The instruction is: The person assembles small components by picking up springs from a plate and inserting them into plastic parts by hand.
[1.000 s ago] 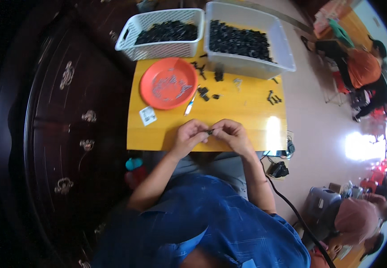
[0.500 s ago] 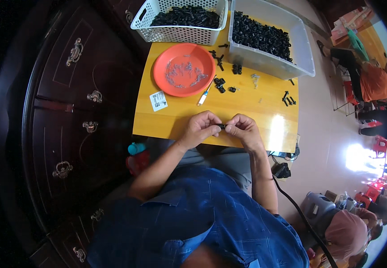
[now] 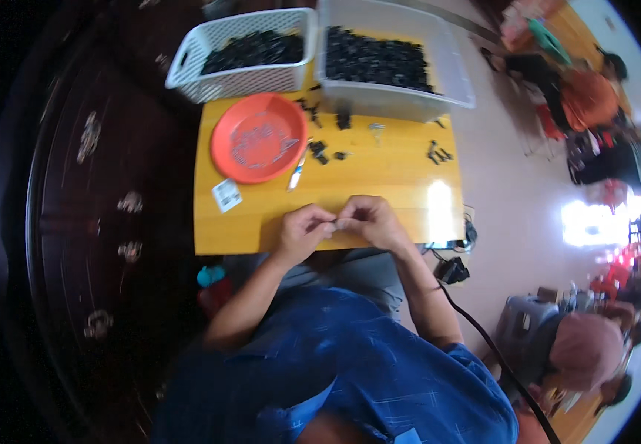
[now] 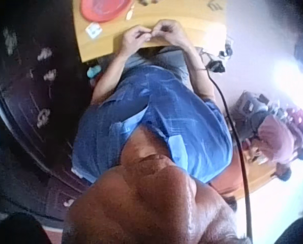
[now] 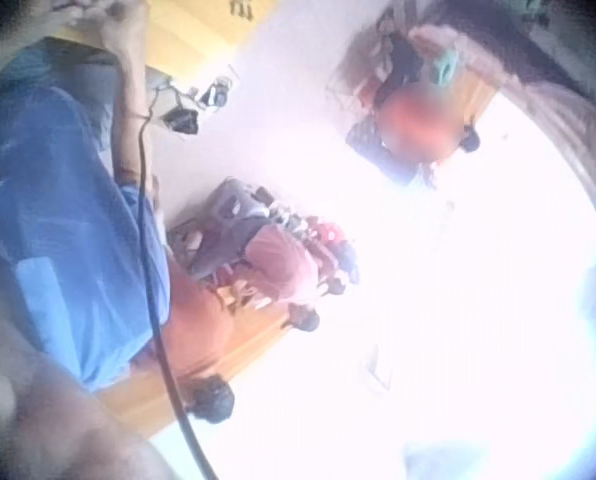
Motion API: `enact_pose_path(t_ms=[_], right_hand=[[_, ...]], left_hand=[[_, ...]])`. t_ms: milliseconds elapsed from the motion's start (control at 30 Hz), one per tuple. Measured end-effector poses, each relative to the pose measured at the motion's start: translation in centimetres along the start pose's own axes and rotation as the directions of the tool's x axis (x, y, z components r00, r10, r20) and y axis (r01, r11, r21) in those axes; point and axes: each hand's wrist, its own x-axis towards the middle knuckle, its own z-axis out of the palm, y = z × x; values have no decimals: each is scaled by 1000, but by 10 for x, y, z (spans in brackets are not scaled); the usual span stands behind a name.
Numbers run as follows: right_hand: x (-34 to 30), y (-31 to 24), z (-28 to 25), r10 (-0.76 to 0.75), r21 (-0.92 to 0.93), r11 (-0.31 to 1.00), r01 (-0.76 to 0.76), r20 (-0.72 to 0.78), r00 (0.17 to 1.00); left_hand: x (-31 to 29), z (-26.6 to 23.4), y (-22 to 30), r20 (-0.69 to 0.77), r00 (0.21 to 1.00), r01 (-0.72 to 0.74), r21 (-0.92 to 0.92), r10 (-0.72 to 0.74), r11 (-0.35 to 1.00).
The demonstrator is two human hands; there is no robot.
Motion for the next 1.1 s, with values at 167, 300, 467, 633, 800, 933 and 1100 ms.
enact_pose_path(t_ms=[167,300,467,633,800,933,1100], right_hand=[[3,9,2,-54,198,979,47,29,998],[1,9,2,-75,194,978,77,-18,997],[-5,8,-7,-38,-81,996,34,-55,998],[-2,13,0,-49,281,957,76,-102,994],[-7,16,22,-3,600,791,121,-194,981],[-8,18,35,25,654,745,129,-221,975],[-9,20,33,29,687,719,104,-179,983]], left_hand=[[0,2,5,-33,999,15,5,-15,1000],[2,11,8,-79,997,-16,28,18,999],[11,14,32,20,985,-168,377,173,911],[19,32,54,21,963,-238,536,269,810],[22,48,60,73,907,-334,726,415,601],[30,46,59,203,827,-436,820,525,370],[29,43,57,208,857,-435,782,470,446]])
